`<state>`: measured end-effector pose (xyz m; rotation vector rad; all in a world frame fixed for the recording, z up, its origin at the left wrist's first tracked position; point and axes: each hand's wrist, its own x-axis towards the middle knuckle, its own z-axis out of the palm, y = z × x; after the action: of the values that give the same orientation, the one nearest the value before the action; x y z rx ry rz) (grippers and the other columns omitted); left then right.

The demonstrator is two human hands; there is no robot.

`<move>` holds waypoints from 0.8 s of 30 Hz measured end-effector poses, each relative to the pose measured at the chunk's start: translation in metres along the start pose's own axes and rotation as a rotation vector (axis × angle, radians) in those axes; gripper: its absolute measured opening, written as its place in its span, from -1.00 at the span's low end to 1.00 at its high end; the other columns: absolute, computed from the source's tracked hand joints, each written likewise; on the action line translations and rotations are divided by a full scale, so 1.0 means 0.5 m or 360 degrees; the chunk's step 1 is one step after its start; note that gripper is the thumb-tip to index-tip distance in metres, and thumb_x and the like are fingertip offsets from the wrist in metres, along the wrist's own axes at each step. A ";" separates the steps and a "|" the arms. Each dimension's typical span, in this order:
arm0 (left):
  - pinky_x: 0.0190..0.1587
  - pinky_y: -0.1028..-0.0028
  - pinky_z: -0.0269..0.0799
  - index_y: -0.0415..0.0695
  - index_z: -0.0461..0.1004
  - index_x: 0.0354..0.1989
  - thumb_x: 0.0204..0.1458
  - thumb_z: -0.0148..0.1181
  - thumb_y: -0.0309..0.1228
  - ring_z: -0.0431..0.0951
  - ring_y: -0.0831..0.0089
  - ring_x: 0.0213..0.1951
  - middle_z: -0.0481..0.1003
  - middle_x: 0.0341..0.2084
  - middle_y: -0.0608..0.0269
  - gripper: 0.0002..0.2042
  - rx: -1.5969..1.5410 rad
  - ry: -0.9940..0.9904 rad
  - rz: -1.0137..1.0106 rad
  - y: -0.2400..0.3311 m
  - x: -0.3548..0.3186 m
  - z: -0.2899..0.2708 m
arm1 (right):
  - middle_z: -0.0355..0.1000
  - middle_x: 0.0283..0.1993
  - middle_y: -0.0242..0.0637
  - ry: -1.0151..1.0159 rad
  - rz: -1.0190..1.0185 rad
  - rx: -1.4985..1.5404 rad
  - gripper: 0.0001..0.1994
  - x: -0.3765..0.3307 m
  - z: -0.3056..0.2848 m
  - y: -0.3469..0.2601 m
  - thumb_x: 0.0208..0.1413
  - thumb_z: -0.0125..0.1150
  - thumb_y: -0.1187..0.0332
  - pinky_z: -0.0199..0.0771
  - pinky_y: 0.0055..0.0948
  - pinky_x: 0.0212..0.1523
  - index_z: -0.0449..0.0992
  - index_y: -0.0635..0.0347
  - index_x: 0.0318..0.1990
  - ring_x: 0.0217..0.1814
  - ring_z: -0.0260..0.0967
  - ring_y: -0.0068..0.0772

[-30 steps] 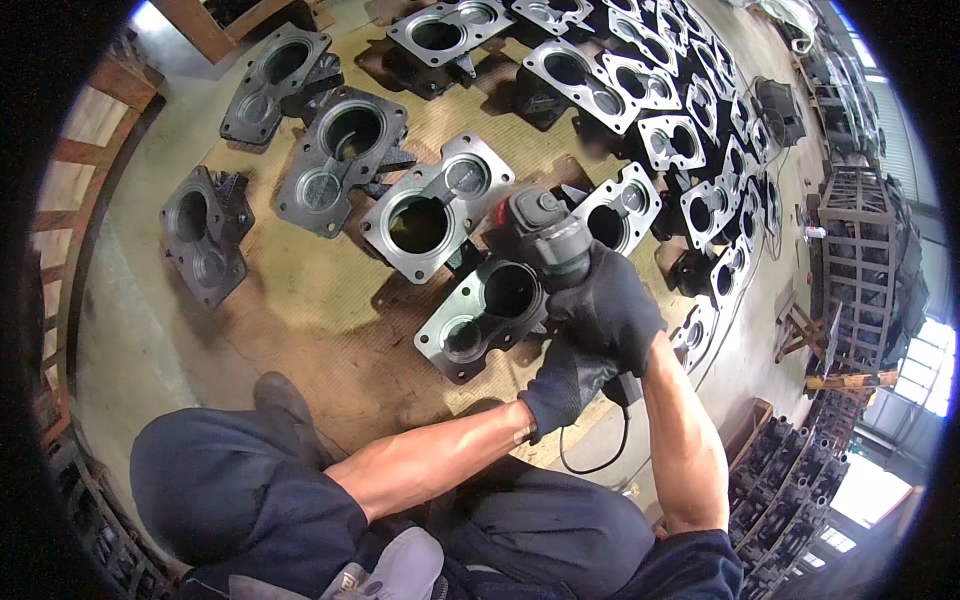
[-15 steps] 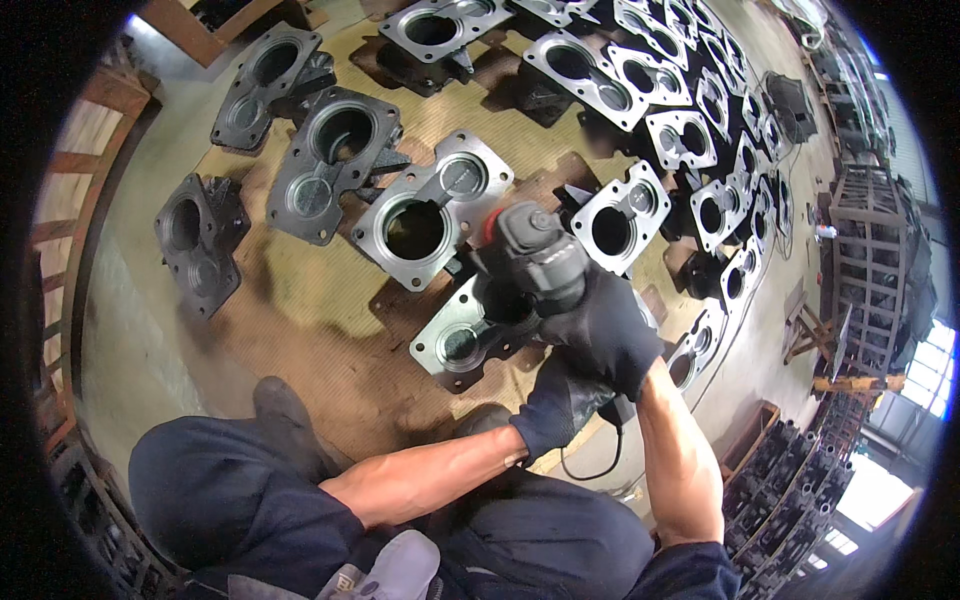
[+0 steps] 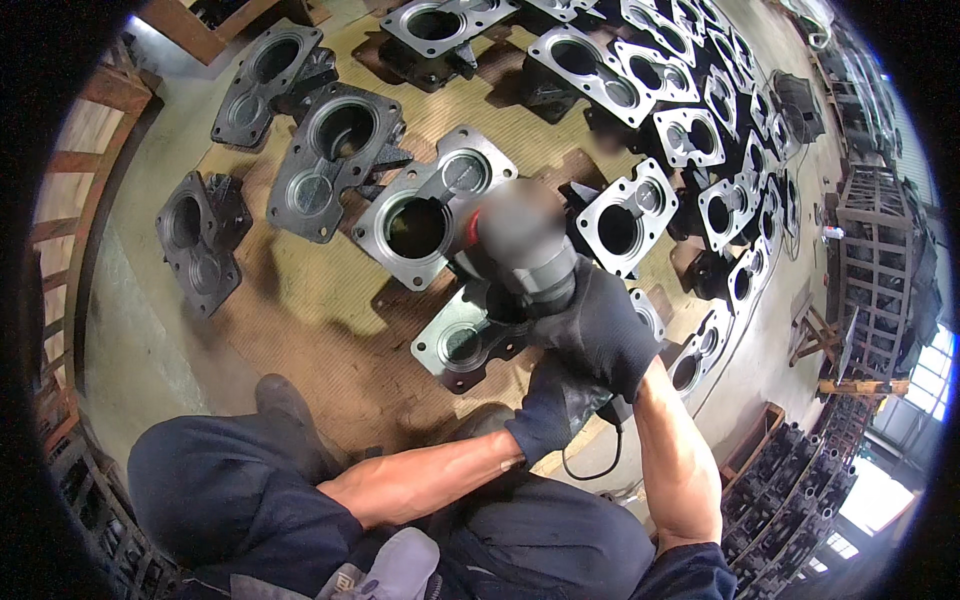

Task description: The person sits on the floor and uses a handheld angle grinder to smooth the inner surfaces of multiple metal engine cylinder blocks. They handle each block one at a time, repositioning them as needed, and then place the finished blocks onto a wooden pallet.

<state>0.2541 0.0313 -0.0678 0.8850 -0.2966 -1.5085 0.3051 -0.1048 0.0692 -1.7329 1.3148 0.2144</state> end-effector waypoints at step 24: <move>0.08 0.40 0.47 -0.26 0.37 0.16 0.09 0.32 -0.52 0.50 0.41 0.06 0.48 0.01 0.15 -0.55 0.0318 0.0027 -0.0248 0.137 -0.089 0.020 | 0.61 -0.28 -0.12 -0.0197 -0.0014 -0.0056 -0.46 -0.036 0.028 0.001 -0.35 0.43 0.35 0.55 -0.35 -0.13 0.52 0.35 -0.08 -0.29 0.51 -0.33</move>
<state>0.2932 0.0580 -0.0007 1.0998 -0.3776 -1.6338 0.3025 -0.0821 0.0723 -1.7266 1.2195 0.3364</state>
